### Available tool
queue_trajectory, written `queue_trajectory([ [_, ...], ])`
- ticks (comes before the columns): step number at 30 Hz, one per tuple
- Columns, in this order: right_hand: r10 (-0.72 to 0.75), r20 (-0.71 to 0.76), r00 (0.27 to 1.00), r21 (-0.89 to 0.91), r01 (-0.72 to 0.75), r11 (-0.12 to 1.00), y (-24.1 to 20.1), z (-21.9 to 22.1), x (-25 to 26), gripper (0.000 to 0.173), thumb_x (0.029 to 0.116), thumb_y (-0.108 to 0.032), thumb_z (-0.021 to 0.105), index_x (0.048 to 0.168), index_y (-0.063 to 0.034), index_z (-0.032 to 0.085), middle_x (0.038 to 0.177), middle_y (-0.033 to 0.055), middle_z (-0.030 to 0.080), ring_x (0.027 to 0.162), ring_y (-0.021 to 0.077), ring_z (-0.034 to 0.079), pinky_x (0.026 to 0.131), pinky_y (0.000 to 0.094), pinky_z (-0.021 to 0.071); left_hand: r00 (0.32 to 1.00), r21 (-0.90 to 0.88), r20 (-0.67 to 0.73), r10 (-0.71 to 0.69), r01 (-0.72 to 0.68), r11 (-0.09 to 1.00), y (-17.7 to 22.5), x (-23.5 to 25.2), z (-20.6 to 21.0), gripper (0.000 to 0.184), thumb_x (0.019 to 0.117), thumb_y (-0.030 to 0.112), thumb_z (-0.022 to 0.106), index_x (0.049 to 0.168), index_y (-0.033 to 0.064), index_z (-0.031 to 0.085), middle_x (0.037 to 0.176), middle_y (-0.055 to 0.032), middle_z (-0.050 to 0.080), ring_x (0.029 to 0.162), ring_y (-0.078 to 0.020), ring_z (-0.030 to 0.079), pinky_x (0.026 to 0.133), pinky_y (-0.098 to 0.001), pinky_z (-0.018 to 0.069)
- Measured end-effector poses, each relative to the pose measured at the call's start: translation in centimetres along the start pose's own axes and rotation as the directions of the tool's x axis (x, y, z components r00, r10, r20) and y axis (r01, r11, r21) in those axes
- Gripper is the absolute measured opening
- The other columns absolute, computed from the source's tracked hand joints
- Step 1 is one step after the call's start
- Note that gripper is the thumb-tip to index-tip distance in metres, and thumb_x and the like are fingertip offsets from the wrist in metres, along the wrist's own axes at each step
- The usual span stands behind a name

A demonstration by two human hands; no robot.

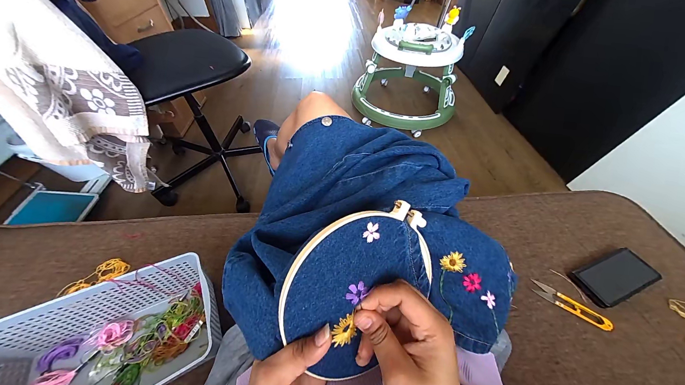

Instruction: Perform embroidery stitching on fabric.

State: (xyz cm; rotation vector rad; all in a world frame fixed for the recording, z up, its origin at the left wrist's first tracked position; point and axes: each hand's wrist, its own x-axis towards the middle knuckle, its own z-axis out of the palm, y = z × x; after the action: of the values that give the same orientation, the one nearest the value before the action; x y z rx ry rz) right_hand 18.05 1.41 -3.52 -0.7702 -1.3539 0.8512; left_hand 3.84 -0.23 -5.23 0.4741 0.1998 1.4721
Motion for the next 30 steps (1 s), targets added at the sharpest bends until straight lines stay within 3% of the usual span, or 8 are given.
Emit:
queue_trajectory([
  [16,0.019,0.007,1.000,0.004,-0.019,1.000,-0.3,0.2,0.5,0.011,0.0979,-0.014,0.068,0.096,-0.0033,0.065,0.081,-0.0005,0.064,0.059,-0.0003,0.060,0.050,0.0149,0.0535,1.000,0.016,-0.001,0.016,-0.016,1.000,0.1,0.1,0.1,0.025,0.0896,-0.003,0.070,0.114,-0.0012,0.073,0.113,-0.0190,0.074,0.109,-0.0274,0.072,0.099,-0.0467,0.0571],
  [22,-0.066,-0.049,0.997,0.070,0.070,0.995,-0.7,0.3,1.1,0.018,0.0966,-0.016,0.071,0.102,-0.0086,0.056,0.077,-0.0028,0.065,0.058,-0.0011,0.061,0.050,0.0136,0.0528,0.998,0.056,0.052,0.026,-0.028,0.998,-0.1,0.0,-0.1,0.028,0.0897,-0.004,0.070,0.117,0.0003,0.072,0.115,-0.0172,0.074,0.111,-0.0257,0.071,0.100,-0.0456,0.0564],
  [25,-0.079,0.028,0.996,-0.049,0.081,0.996,-1.1,-0.4,1.8,0.023,0.0972,-0.020,0.072,0.111,-0.0077,0.059,0.079,-0.0023,0.066,0.063,0.0002,0.062,0.053,0.0138,0.0530,0.998,0.056,0.048,0.030,-0.033,0.998,0.0,-0.1,-0.1,0.027,0.0898,-0.004,0.069,0.117,-0.0002,0.072,0.114,-0.0175,0.074,0.110,-0.0256,0.072,0.101,-0.0455,0.0563],
  [27,-0.092,0.103,0.990,-0.200,0.112,0.973,-1.6,-1.0,2.3,0.024,0.0983,-0.024,0.070,0.114,-0.0063,0.067,0.082,-0.0024,0.065,0.067,0.0000,0.060,0.056,0.0136,0.0510,0.999,0.082,0.031,0.043,-0.046,0.996,0.0,-0.1,0.0,0.027,0.0891,-0.005,0.070,0.116,0.0004,0.073,0.113,-0.0170,0.075,0.109,-0.0250,0.072,0.099,-0.0450,0.0571],
  [30,-0.079,0.172,0.982,-0.405,0.144,0.903,-2.7,-1.8,3.0,0.017,0.0993,-0.032,0.067,0.101,-0.0152,0.072,0.091,-0.0048,0.060,0.071,-0.0037,0.055,0.058,0.0103,0.0479,0.997,0.164,0.025,0.072,-0.075,0.984,-0.2,-0.5,0.3,0.028,0.0888,-0.004,0.071,0.116,0.0037,0.073,0.112,-0.0135,0.076,0.107,-0.0211,0.073,0.098,-0.0415,0.0583],
])
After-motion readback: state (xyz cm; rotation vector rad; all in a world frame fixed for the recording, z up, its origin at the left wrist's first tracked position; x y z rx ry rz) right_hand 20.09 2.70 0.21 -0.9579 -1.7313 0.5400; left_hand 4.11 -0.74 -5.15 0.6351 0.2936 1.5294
